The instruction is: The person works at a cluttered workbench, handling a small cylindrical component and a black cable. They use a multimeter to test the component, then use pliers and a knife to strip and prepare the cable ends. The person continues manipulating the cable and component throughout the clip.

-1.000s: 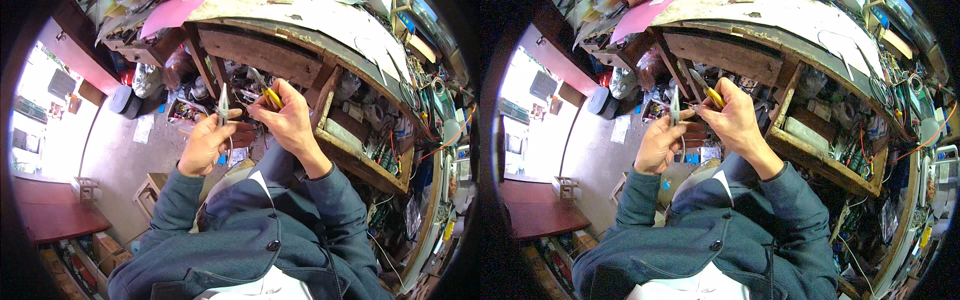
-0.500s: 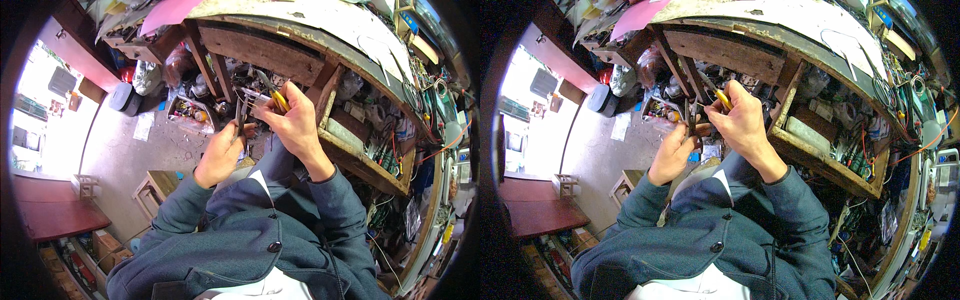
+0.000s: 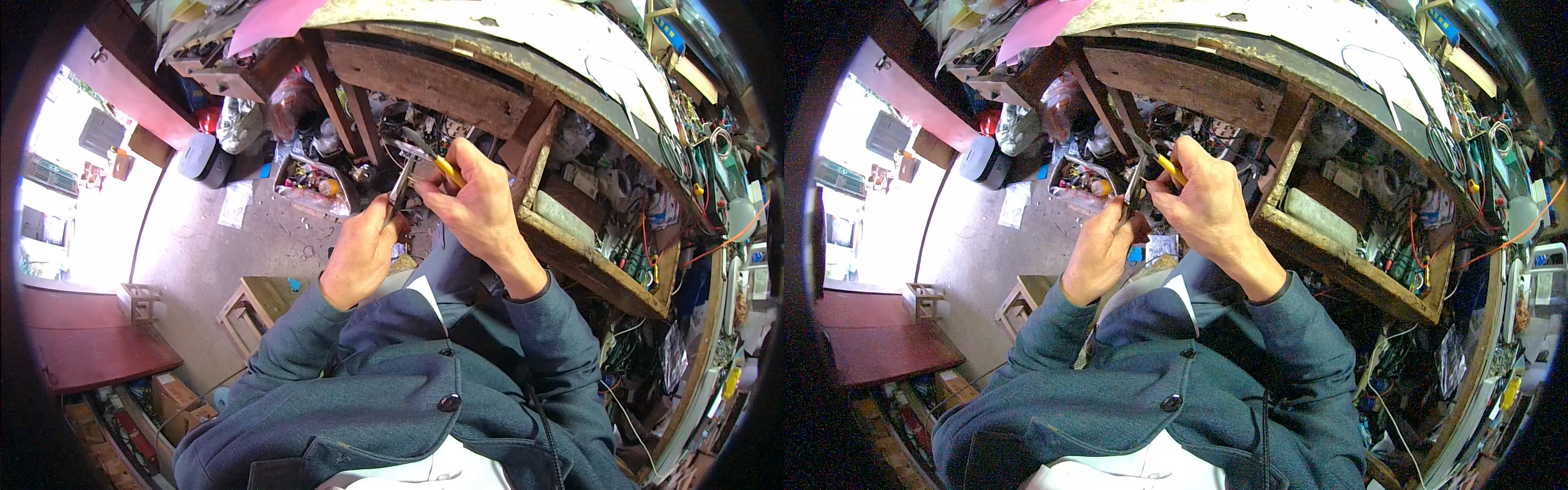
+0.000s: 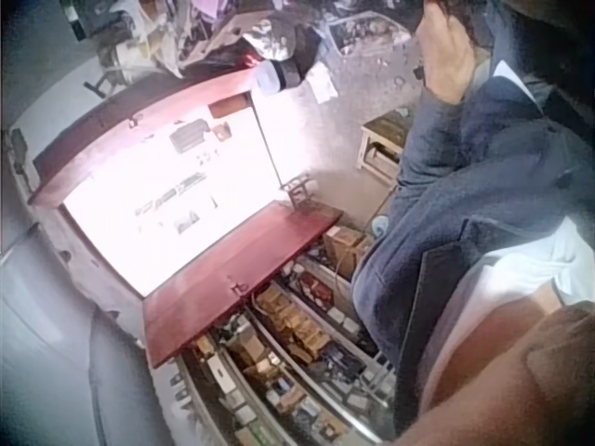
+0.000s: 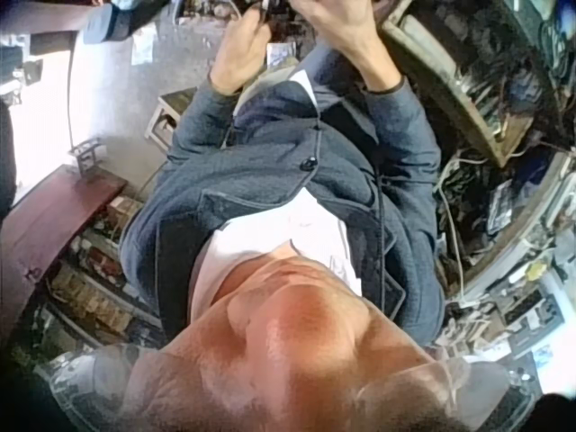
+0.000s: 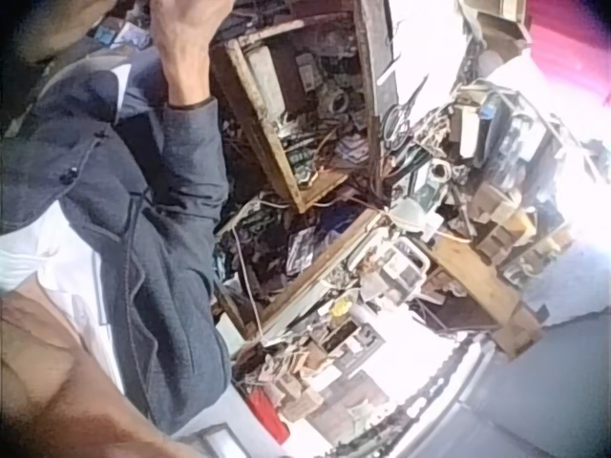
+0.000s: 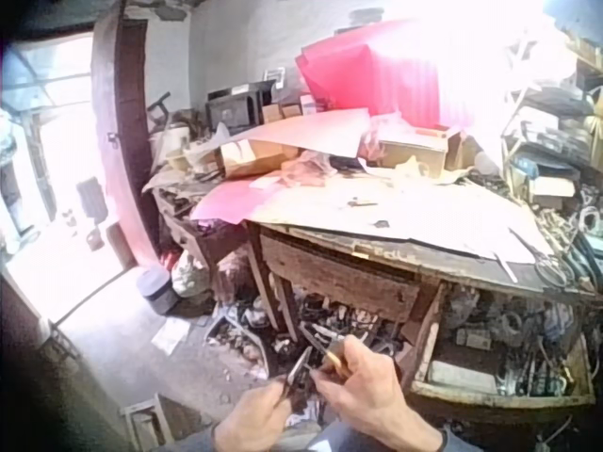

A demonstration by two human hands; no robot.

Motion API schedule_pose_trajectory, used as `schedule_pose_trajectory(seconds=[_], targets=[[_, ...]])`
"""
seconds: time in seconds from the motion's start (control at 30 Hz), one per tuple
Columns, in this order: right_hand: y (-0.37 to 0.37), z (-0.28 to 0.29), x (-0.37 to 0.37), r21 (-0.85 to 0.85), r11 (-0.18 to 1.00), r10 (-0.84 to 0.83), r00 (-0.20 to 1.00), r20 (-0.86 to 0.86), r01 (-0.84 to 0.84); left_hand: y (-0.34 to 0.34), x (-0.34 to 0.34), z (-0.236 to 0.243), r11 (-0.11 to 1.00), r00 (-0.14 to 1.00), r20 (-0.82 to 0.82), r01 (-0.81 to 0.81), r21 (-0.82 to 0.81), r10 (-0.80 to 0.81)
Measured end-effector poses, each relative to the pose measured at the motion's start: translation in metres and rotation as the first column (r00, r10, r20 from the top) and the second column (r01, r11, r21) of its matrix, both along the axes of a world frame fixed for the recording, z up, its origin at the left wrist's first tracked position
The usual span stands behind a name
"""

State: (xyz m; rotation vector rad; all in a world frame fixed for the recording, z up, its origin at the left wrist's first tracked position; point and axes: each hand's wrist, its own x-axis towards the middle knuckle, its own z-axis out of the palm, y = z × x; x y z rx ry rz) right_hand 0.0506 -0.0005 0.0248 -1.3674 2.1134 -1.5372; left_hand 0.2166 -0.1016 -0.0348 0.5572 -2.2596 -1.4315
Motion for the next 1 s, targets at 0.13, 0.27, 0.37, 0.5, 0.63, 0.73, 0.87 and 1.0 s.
schedule_pose_trajectory(seconds=[0.13,0.27,0.37,0.5,0.63,0.73,0.87,1.0], targets=[[0.001,0.002,0.0,-0.006,1.0,0.012,0.999,0.049,-0.012,0.003,-0.002,0.008,0.997,1.0,-0.001,-0.026,0.074,0.026],[0.0,-0.001,-0.004,-0.033,0.999,0.044,0.998,0.049,-0.042,0.006,0.001,0.02,0.978,0.998,0.056,-0.014,0.206,0.003],[0.0,-0.002,-0.007,-0.026,0.997,0.081,0.983,0.163,-0.078,0.007,0.002,0.024,0.807,0.994,-0.06,0.11,0.58,-0.092],[-0.002,-0.007,-0.012,-0.039,0.992,0.124,0.955,0.269,-0.118,0.014,0.004,0.044,0.377,0.968,-0.243,0.249,0.892,-0.065],[0.001,0.0,-0.007,-0.066,0.986,0.159,0.981,0.111,-0.152,0.011,0.005,0.048,0.259,0.958,-0.281,0.288,0.922,-0.063],[0.006,-0.005,-0.014,-0.125,0.965,0.213,0.969,-0.123,-0.228,0.009,0.008,0.057,0.252,0.963,-0.265,0.27,0.929,-0.055],[0.012,-0.002,-0.015,-0.015,0.981,0.174,0.924,-0.341,-0.191,0.009,0.011,0.058,0.259,0.967,-0.248,0.253,0.932,-0.054],[0.015,0.01,-0.007,0.034,0.993,0.113,0.841,-0.528,-0.112,0.01,0.013,0.058,0.265,0.972,-0.23,0.233,0.935,-0.046]])
